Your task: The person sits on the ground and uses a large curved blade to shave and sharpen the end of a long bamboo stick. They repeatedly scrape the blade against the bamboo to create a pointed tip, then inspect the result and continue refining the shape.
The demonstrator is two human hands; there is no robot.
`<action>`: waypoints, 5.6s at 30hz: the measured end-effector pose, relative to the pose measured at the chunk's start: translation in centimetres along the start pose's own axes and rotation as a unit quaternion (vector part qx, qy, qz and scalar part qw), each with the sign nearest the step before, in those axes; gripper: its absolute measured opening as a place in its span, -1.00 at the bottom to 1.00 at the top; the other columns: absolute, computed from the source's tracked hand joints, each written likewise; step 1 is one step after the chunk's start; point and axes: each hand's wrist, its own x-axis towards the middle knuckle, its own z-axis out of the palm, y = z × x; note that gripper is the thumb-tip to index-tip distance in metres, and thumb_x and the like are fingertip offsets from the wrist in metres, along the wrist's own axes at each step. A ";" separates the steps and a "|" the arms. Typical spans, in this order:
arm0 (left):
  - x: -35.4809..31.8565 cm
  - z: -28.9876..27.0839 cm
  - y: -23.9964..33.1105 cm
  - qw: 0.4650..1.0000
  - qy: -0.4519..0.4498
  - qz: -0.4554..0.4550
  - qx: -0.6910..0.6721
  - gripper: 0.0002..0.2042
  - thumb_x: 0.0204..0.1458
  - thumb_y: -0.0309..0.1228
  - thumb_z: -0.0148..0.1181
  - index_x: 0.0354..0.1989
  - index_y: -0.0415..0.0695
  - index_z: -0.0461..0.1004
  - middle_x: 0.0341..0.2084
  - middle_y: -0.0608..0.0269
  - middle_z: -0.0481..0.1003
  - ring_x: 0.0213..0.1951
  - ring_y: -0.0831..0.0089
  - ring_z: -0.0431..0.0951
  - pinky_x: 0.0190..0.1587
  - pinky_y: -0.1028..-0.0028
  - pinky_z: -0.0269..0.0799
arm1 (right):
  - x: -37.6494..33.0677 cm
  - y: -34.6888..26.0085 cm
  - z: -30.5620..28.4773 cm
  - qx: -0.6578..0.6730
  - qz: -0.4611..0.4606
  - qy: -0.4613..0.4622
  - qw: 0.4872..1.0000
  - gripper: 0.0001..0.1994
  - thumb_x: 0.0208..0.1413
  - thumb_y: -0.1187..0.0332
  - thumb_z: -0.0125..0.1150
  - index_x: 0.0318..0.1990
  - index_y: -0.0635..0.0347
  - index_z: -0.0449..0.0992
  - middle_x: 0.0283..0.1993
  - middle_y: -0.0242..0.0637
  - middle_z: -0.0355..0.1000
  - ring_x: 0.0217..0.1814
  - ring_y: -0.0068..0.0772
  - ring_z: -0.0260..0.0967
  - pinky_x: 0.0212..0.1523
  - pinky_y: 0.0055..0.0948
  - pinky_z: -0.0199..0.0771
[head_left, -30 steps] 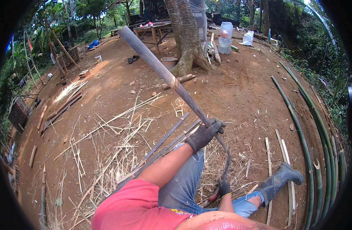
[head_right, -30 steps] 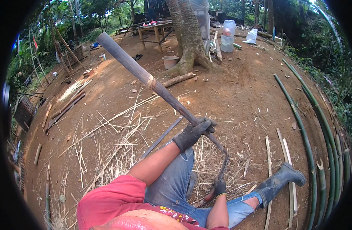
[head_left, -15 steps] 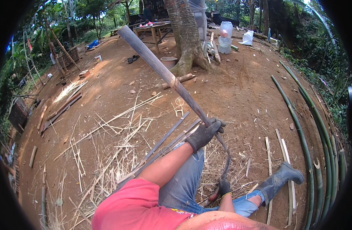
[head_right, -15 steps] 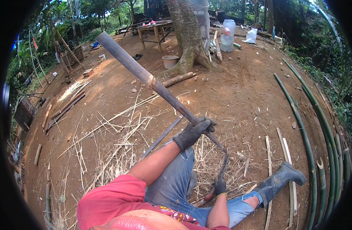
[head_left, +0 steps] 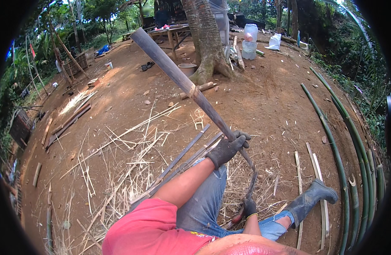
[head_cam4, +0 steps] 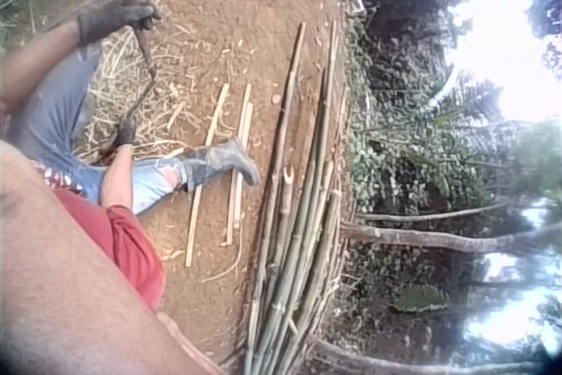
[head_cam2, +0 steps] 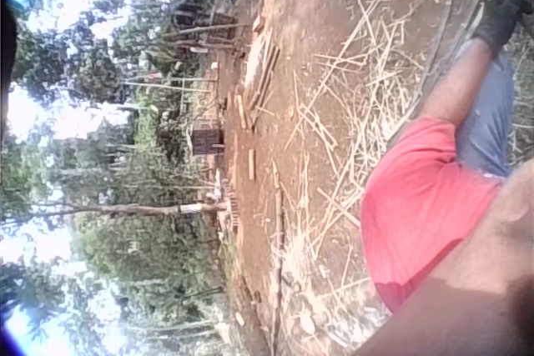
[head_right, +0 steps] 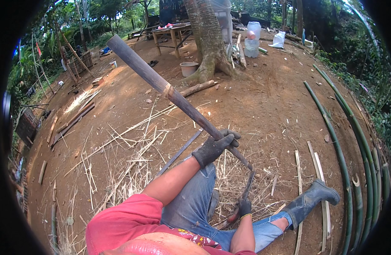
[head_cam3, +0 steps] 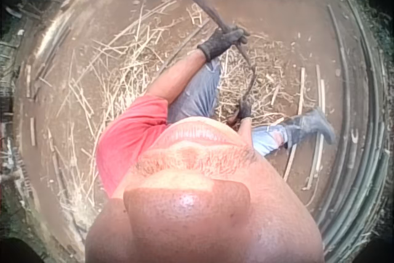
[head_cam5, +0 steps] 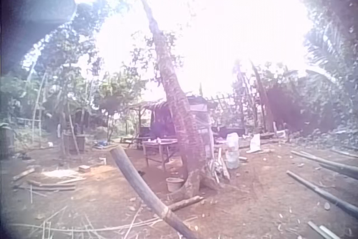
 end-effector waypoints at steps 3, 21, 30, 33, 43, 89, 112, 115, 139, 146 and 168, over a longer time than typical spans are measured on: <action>-0.5 -0.2 0.4 1.000 0.006 -0.002 -0.007 -0.57 0.27 -0.11 0.07 0.08 -0.24 0.43 -0.26 0.22 0.56 -0.12 0.46 0.55 -0.02 0.41 0.48 | -0.5 -0.1 0.6 -0.003 0.000 0.000 1.000 -0.80 0.16 0.34 0.10 -0.10 0.15 0.33 -0.56 -0.20 0.39 -0.68 -0.25 0.36 -0.69 -0.25 0.42; 0.0 0.2 2.2 0.978 0.181 0.013 -0.103 -0.52 0.22 -0.02 0.13 0.02 -0.23 0.48 -0.41 0.20 0.59 -0.29 0.43 0.62 -0.20 0.40 0.57 | 0.2 0.2 -0.1 -0.037 -0.029 0.016 0.999 -0.80 0.12 0.35 0.09 -0.16 0.27 0.45 -0.53 -0.12 0.47 -0.60 -0.20 0.44 -0.58 -0.23 0.46; -0.6 -2.5 2.8 0.897 0.325 0.113 -0.279 -0.50 0.20 0.02 0.15 -0.27 -0.31 0.51 -0.71 0.39 0.33 -0.60 0.51 0.42 -0.36 0.40 0.51 | 2.4 2.8 -0.6 -0.109 -0.073 0.003 0.991 -0.75 0.12 0.29 0.06 -0.22 0.31 0.51 -0.50 -0.09 0.52 -0.50 -0.16 0.53 -0.43 -0.26 0.51; 0.5 -0.8 3.9 0.888 0.309 0.108 -0.322 -0.55 0.21 0.01 0.13 -0.30 -0.23 0.53 -0.78 0.47 0.14 -0.63 0.54 0.29 -0.40 0.41 0.39 | 4.9 3.7 -4.0 -0.257 -0.185 0.038 0.948 -0.72 0.14 0.24 0.08 -0.22 0.32 0.54 -0.45 -0.04 0.54 -0.46 -0.08 0.54 -0.38 -0.21 0.52; -0.2 -4.7 1.4 0.898 0.228 0.116 -0.359 -0.46 0.20 0.03 -0.05 -0.28 -0.31 0.56 -0.86 0.51 0.00 -0.71 0.59 0.16 -0.45 0.45 0.34 | 1.2 -0.3 -1.1 -0.049 -0.142 0.329 0.932 -0.66 0.10 0.09 0.12 -0.16 0.16 0.55 -0.45 -0.13 0.53 -0.38 -0.09 0.52 -0.31 -0.15 0.49; 1.6 -2.8 2.1 0.933 0.257 0.007 -0.253 -0.67 0.18 -0.20 0.02 -0.38 -0.26 0.50 -0.84 0.43 0.15 -0.65 0.48 0.33 -0.28 0.34 0.46 | -6.3 -6.0 1.7 -0.422 -0.054 0.295 0.856 -0.68 0.26 0.23 -0.14 0.07 0.11 0.39 -0.20 0.06 0.55 -0.17 0.07 0.56 -0.17 0.06 0.50; 1.9 -3.8 0.1 0.956 0.270 0.115 0.019 -0.40 0.24 0.15 -0.17 0.05 -0.21 0.34 -0.36 0.26 0.37 -0.36 0.31 0.45 -0.07 0.19 0.50 | -5.0 -4.2 1.2 -0.352 -0.024 0.293 0.889 -0.56 0.22 0.09 -0.13 0.13 0.12 0.37 -0.09 0.10 0.53 -0.02 0.17 0.50 0.04 0.07 0.43; 1.8 -3.7 0.5 0.954 0.282 0.092 -0.050 -0.39 0.24 0.18 -0.16 0.06 -0.19 0.35 -0.30 0.21 0.39 -0.26 0.24 0.45 0.00 0.14 0.45 | -4.8 -3.2 1.3 -0.374 -0.039 0.301 0.876 -0.56 0.22 0.09 -0.14 0.13 0.13 0.37 -0.10 0.11 0.54 -0.02 0.16 0.51 0.04 0.06 0.43; 2.1 -5.0 -0.4 0.964 0.184 0.117 -0.151 -0.67 0.28 -0.13 0.05 -0.14 -0.21 0.35 -0.32 0.21 0.41 -0.17 0.20 0.48 0.18 0.09 0.43 | -6.4 -6.7 2.3 -0.398 -0.094 0.326 0.852 -0.64 0.28 0.17 -0.14 0.05 0.18 0.41 -0.27 0.04 0.56 -0.20 0.14 0.55 -0.13 0.04 0.52; 1.8 -3.9 0.5 0.959 0.180 0.107 -0.190 -0.70 0.25 -0.13 0.09 -0.28 -0.14 0.38 -0.46 0.28 0.42 -0.26 0.25 0.52 0.08 0.08 0.46 | -5.8 -3.6 1.9 -0.404 0.033 0.208 0.890 -0.60 0.24 0.19 -0.14 0.10 0.23 0.40 0.05 0.11 0.49 0.11 0.08 0.47 0.14 -0.01 0.41; 3.3 -8.4 -1.8 0.894 0.425 -0.031 -0.137 -0.86 0.09 -0.38 -0.08 -0.46 -0.12 0.18 -0.55 0.24 0.18 -0.47 0.28 0.32 -0.17 0.20 0.46 | -5.0 -1.9 3.7 -0.425 -0.056 0.297 0.853 -0.66 0.27 0.22 -0.11 0.02 0.29 0.38 -0.22 0.07 0.56 -0.17 0.12 0.55 -0.13 0.05 0.51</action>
